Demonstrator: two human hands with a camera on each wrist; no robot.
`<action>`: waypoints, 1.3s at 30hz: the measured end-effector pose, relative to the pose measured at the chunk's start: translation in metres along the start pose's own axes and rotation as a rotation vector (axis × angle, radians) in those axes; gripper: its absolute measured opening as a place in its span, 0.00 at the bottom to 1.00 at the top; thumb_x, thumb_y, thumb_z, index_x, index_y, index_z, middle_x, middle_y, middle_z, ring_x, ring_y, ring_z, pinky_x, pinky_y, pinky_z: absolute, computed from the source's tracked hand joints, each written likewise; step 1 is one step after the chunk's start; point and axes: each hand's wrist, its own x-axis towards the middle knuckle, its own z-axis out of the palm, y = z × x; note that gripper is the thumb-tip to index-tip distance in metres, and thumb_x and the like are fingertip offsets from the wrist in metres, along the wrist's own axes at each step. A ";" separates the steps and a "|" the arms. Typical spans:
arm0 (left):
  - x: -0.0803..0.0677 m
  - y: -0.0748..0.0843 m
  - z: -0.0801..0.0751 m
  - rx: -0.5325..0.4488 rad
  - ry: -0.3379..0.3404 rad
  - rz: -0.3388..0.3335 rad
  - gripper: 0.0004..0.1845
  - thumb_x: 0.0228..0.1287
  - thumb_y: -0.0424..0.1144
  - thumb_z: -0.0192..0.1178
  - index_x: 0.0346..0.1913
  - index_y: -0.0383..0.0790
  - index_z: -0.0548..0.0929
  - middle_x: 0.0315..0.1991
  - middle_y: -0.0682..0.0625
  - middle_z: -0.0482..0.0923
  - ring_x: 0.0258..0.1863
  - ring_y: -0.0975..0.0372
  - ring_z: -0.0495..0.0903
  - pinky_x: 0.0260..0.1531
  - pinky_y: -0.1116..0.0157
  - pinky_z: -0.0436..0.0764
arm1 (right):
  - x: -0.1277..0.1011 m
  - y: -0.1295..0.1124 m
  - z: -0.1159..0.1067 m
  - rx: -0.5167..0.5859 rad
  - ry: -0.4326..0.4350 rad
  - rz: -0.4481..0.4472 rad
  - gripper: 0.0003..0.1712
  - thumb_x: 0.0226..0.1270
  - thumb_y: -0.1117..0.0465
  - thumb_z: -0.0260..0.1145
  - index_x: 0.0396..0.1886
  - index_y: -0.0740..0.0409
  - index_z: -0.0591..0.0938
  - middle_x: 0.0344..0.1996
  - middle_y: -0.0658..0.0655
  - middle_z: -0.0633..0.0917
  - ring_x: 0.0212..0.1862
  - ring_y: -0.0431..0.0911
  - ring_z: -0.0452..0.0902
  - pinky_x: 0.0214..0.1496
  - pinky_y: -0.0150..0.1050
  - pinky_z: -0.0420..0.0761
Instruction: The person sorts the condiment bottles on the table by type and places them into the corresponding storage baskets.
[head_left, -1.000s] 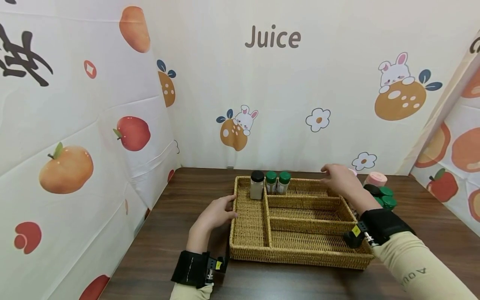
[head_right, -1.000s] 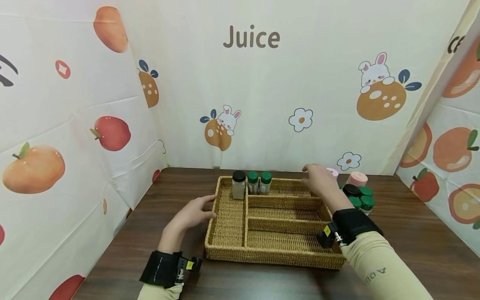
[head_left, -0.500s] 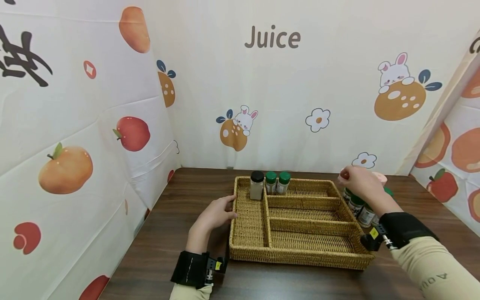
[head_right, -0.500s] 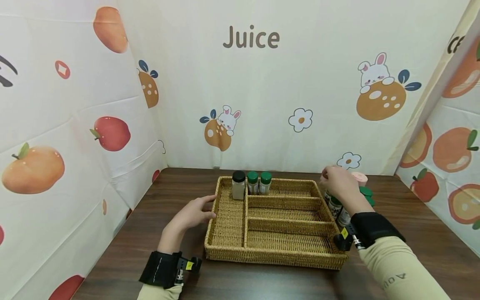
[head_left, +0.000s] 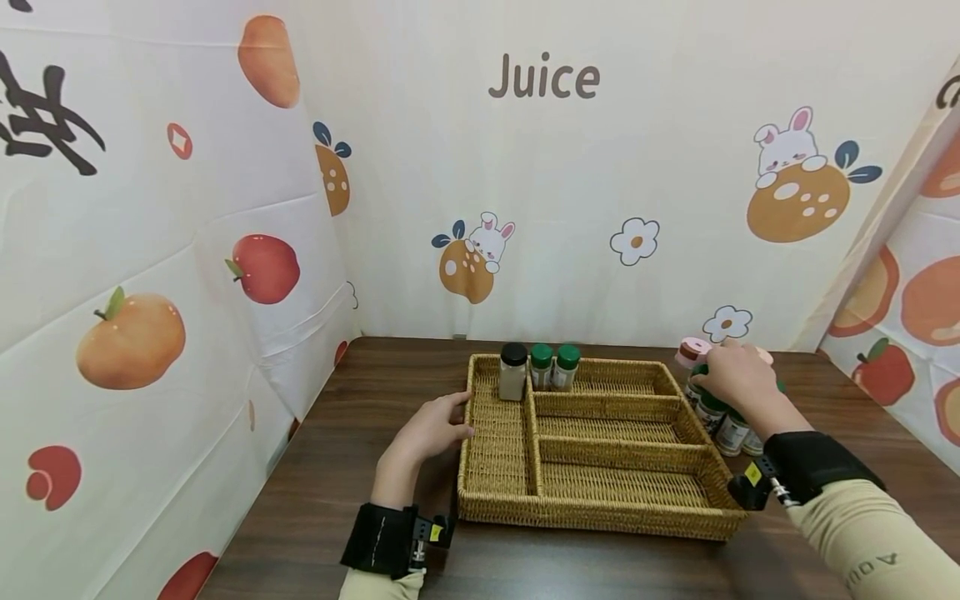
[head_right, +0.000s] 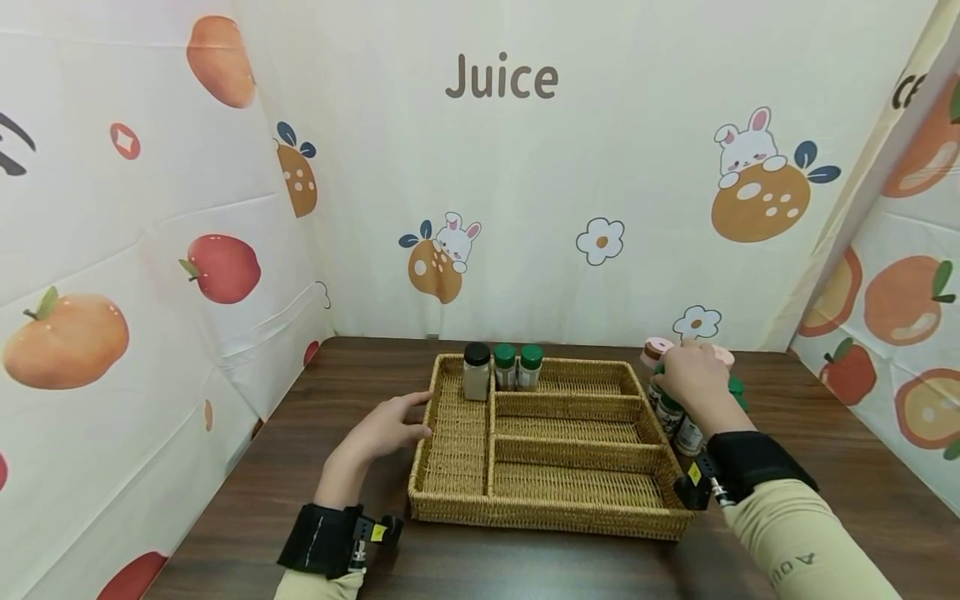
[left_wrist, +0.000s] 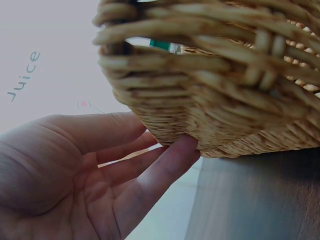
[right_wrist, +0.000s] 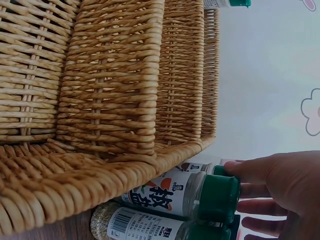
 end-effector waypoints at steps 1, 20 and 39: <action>0.000 0.000 0.000 -0.003 -0.001 0.001 0.33 0.69 0.32 0.61 0.75 0.41 0.65 0.68 0.36 0.72 0.59 0.49 0.80 0.45 0.57 0.82 | 0.000 0.001 0.001 0.007 0.001 0.000 0.16 0.63 0.55 0.71 0.30 0.67 0.86 0.30 0.67 0.79 0.36 0.60 0.75 0.39 0.53 0.76; 0.002 -0.001 -0.001 0.041 0.014 0.008 0.33 0.69 0.33 0.62 0.75 0.41 0.66 0.71 0.37 0.68 0.63 0.47 0.77 0.50 0.52 0.80 | 0.004 -0.001 -0.013 0.070 -0.006 0.019 0.12 0.65 0.60 0.69 0.29 0.66 0.81 0.28 0.64 0.78 0.28 0.54 0.73 0.27 0.43 0.67; 0.001 0.000 -0.001 0.015 0.011 0.015 0.32 0.70 0.33 0.61 0.75 0.39 0.66 0.68 0.37 0.72 0.63 0.47 0.77 0.52 0.53 0.81 | 0.005 -0.016 -0.040 0.225 0.016 0.043 0.21 0.68 0.64 0.65 0.53 0.78 0.79 0.42 0.76 0.82 0.38 0.62 0.80 0.32 0.46 0.75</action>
